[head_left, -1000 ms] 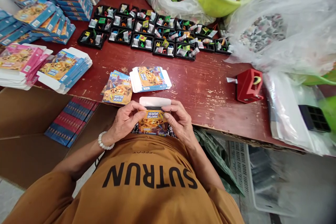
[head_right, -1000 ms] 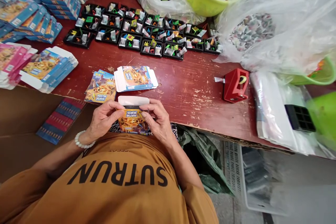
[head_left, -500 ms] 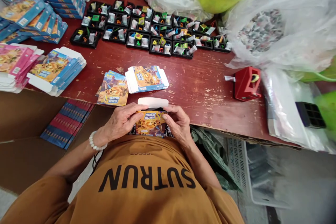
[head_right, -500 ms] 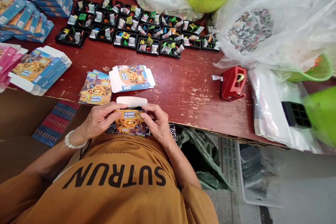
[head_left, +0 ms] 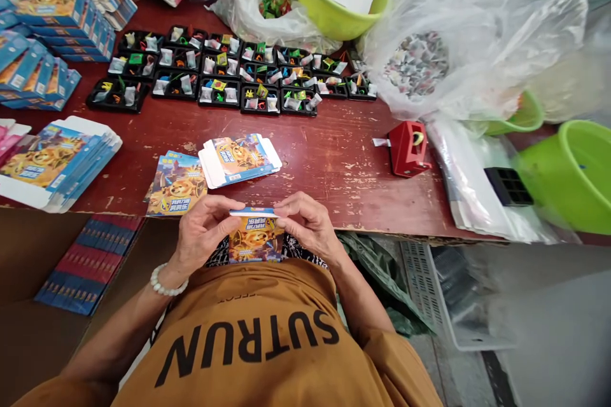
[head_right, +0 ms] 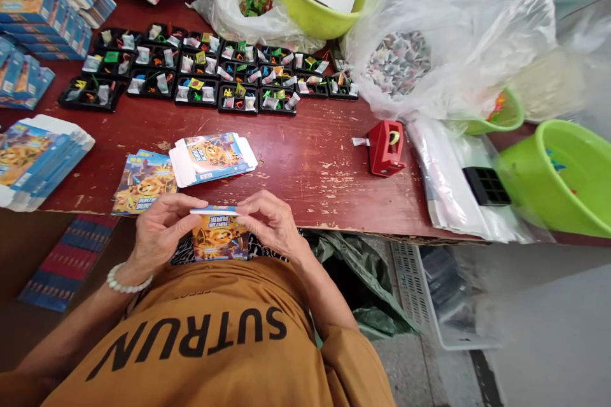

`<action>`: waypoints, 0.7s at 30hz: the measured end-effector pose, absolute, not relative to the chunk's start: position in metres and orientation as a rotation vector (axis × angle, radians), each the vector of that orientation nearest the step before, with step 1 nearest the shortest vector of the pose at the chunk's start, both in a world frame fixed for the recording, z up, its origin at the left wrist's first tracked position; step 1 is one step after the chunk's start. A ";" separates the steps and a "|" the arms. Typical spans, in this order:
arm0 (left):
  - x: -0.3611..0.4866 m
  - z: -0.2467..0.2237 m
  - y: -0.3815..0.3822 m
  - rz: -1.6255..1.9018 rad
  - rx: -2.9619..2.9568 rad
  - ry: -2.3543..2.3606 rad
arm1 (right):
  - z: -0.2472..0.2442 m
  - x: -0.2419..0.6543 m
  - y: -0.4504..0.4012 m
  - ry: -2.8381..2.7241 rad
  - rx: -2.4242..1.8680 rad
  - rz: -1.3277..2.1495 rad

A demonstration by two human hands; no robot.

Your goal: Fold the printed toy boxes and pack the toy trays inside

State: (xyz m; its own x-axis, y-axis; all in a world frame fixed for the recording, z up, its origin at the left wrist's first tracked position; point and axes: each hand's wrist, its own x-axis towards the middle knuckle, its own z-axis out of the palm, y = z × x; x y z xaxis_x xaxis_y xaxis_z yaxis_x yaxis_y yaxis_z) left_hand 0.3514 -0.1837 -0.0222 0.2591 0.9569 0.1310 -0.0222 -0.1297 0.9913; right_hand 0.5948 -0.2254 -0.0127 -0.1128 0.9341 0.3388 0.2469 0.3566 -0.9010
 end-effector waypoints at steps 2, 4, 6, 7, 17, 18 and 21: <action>0.351 -0.015 -0.180 1.037 1.490 0.911 | -0.008 0.599 -0.225 -1.604 -1.100 0.883; 0.351 -0.008 -0.177 0.981 1.515 0.907 | -0.003 0.599 -0.223 -1.612 -1.156 0.910; 0.351 -0.004 -0.174 0.911 1.527 0.945 | 0.001 0.599 -0.217 -1.627 -1.208 0.927; 0.351 -0.002 -0.172 0.876 1.546 0.965 | 0.003 0.598 -0.214 -1.625 -1.222 0.948; 0.346 -0.003 -0.161 0.737 1.510 0.980 | 0.011 0.595 -0.196 -1.338 -1.210 1.347; 0.347 -0.003 -0.159 0.755 1.516 0.968 | 0.009 0.596 -0.197 -1.354 -1.202 1.325; 0.347 -0.004 -0.157 0.817 1.614 0.939 | -0.001 0.601 -0.203 -1.368 -1.148 1.274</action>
State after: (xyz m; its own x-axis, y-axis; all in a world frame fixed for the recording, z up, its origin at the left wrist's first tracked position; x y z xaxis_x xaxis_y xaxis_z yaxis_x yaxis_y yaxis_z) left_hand 0.3475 -0.1570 -0.0039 0.4592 0.8870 0.0489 0.1712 -0.1424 0.9749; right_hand 0.6013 -0.2033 -0.0005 -0.1496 0.9884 0.0251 0.0453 0.0322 -0.9985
